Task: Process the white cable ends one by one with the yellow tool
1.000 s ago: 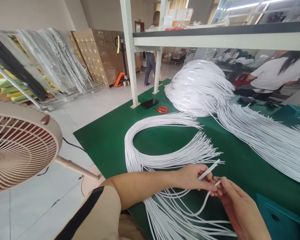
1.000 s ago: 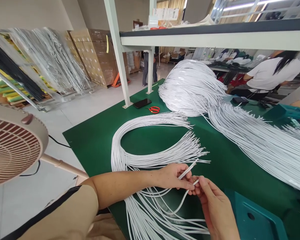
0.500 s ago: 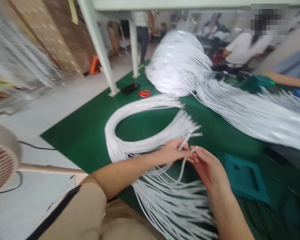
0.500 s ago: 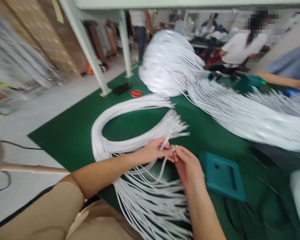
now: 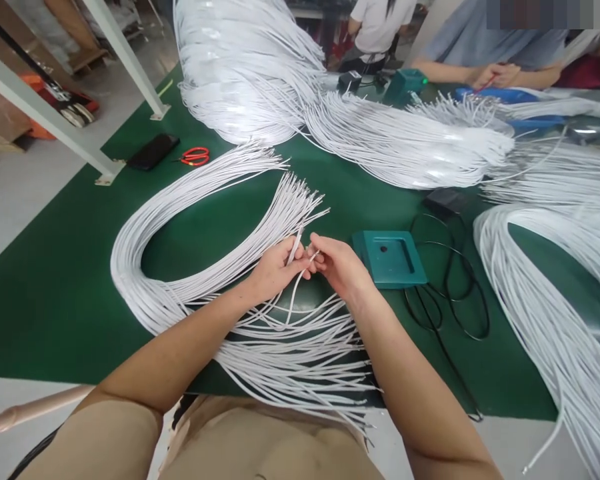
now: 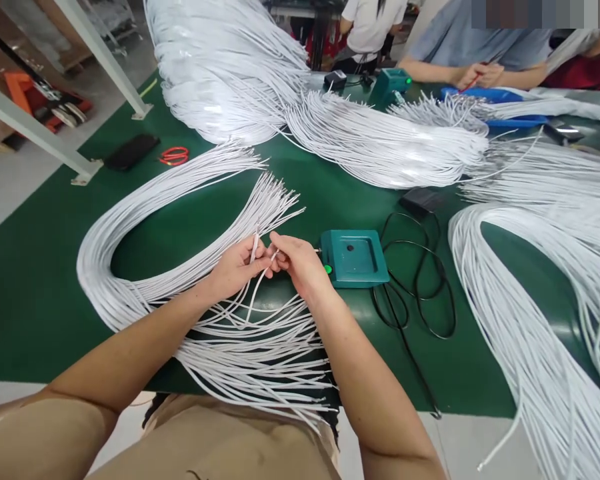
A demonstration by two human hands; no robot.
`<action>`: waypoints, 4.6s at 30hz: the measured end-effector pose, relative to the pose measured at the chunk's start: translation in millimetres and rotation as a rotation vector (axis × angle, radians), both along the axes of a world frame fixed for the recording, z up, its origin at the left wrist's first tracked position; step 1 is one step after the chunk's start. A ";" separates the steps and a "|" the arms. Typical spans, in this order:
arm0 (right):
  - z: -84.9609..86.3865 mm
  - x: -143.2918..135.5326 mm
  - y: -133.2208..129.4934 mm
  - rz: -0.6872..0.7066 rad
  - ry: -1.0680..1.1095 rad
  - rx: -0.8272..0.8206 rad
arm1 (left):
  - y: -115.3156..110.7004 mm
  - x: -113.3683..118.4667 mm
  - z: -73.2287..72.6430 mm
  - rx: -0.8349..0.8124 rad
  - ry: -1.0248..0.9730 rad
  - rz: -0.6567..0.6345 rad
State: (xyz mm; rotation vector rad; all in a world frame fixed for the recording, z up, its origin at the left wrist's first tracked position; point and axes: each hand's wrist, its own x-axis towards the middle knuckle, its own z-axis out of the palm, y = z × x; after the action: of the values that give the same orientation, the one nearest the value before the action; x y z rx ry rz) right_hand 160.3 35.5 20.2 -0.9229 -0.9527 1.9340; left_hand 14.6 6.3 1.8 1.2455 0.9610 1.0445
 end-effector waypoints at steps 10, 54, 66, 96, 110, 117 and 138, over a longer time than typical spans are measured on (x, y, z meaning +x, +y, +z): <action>3.7 6.8 -5.1 0.025 0.145 -0.045 | 2.5 -1.4 7.4 -0.058 -0.011 0.044; -1.5 41.8 10.3 0.059 -1.596 1.184 | 17.4 0.9 -20.1 -0.199 0.277 0.078; -1.7 50.0 7.0 -0.278 -1.653 1.130 | 18.5 -13.3 -9.9 -0.196 0.164 0.121; 3.0 12.2 2.5 -0.107 -0.453 0.342 | 10.2 -7.5 -3.2 -0.206 0.015 0.013; 7.1 9.0 2.7 -0.067 -0.378 0.307 | 17.1 2.0 -4.6 -0.093 -0.164 0.093; 9.8 5.9 0.3 -0.046 -0.206 0.082 | 11.5 1.5 -7.9 -0.049 -0.089 0.103; 6.6 9.6 -2.5 -0.012 -0.081 0.042 | 6.2 -2.6 5.7 -0.033 0.043 0.126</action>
State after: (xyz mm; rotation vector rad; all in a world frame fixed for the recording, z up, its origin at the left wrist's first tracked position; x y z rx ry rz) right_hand 169.9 33.0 26.8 -0.9871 -1.0287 1.8712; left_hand 12.1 12.5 7.5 1.1965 1.0976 1.0986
